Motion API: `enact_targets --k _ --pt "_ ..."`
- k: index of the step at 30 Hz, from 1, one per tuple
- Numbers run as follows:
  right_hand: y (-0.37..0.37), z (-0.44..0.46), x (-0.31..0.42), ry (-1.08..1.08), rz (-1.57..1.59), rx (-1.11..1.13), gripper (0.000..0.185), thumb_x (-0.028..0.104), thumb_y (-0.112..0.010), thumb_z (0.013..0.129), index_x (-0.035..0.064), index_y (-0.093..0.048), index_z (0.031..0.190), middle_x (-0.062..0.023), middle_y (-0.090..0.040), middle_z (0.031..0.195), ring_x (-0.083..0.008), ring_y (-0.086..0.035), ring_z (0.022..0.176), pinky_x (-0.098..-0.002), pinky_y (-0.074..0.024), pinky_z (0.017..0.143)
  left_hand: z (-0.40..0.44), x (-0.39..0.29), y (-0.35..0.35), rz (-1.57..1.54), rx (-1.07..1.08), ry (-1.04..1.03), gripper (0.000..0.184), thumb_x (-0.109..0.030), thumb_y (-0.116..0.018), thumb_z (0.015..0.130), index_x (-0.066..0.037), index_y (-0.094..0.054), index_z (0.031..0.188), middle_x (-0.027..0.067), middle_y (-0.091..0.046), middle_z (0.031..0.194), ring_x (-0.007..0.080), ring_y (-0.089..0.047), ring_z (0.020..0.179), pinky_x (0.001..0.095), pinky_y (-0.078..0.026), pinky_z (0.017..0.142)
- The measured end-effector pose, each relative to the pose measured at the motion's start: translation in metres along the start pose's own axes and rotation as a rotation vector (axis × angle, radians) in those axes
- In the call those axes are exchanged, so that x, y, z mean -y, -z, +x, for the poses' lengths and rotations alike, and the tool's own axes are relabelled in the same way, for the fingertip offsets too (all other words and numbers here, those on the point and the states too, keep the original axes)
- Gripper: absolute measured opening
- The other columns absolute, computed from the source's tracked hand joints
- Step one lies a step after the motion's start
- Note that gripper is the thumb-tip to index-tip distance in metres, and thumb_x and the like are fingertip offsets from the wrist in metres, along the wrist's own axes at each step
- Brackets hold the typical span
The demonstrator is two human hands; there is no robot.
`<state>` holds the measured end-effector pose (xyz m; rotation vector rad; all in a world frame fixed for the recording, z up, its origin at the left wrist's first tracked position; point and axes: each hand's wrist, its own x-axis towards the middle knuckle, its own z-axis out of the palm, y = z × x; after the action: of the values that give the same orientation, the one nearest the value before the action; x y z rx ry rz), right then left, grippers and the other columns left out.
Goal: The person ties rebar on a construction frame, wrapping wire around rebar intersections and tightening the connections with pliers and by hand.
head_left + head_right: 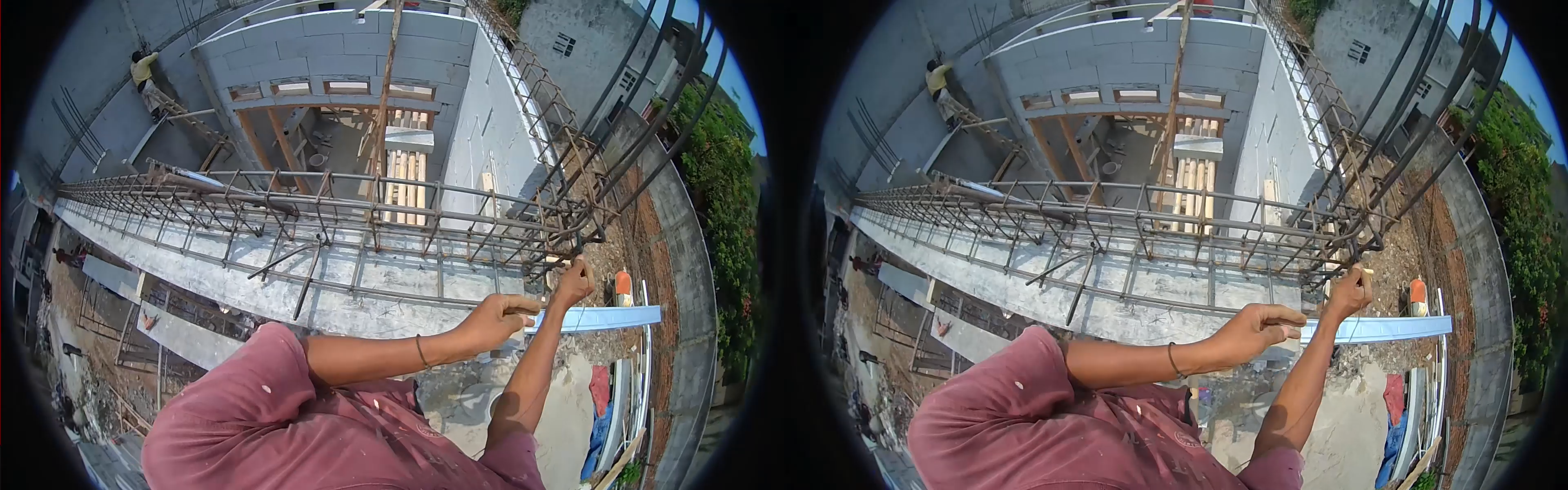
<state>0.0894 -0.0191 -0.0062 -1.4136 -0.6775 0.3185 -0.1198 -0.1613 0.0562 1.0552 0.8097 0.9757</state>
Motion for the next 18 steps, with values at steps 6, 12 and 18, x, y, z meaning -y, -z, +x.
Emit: enact_targets --k 6,12,18 --pt "0.032 0.103 -0.082 -1.029 1.025 0.429 0.013 0.009 -0.055 0.101 -0.0037 -0.054 0.097 -0.0097 -0.052 0.086 -0.0149 -0.046 0.068 -0.0244 -0.0391 0.044 -0.165 0.035 0.183 0.124 -0.232 0.061 0.030 -0.007 -0.056 0.101 0.004 -0.063 0.128 0.0140 -0.070 0.121 0.0176 -0.067 0.109 0.0319 -0.052 0.098" --pt "0.027 0.103 -0.080 -1.109 1.210 0.374 0.014 0.008 -0.055 0.103 -0.0047 -0.054 0.099 -0.0121 -0.051 0.086 -0.0167 -0.048 0.069 -0.0225 -0.0425 0.048 -0.249 0.018 0.276 1.236 -1.115 -0.248 0.026 -0.009 -0.069 0.089 -0.003 -0.070 0.114 0.0174 -0.071 0.109 0.0357 -0.065 0.105 0.0426 -0.050 0.093" --pt "0.017 -0.086 -0.005 -0.309 0.385 0.320 0.023 0.023 -0.064 0.100 0.0013 -0.060 0.108 -0.0073 -0.065 0.093 -0.0114 -0.057 0.066 -0.0248 -0.0488 0.056 -0.175 0.027 0.311 1.560 -0.904 -0.129 0.066 -0.036 -0.079 0.082 -0.001 -0.056 0.133 0.0226 -0.064 0.122 0.0404 -0.058 0.115 0.0494 -0.045 0.100"
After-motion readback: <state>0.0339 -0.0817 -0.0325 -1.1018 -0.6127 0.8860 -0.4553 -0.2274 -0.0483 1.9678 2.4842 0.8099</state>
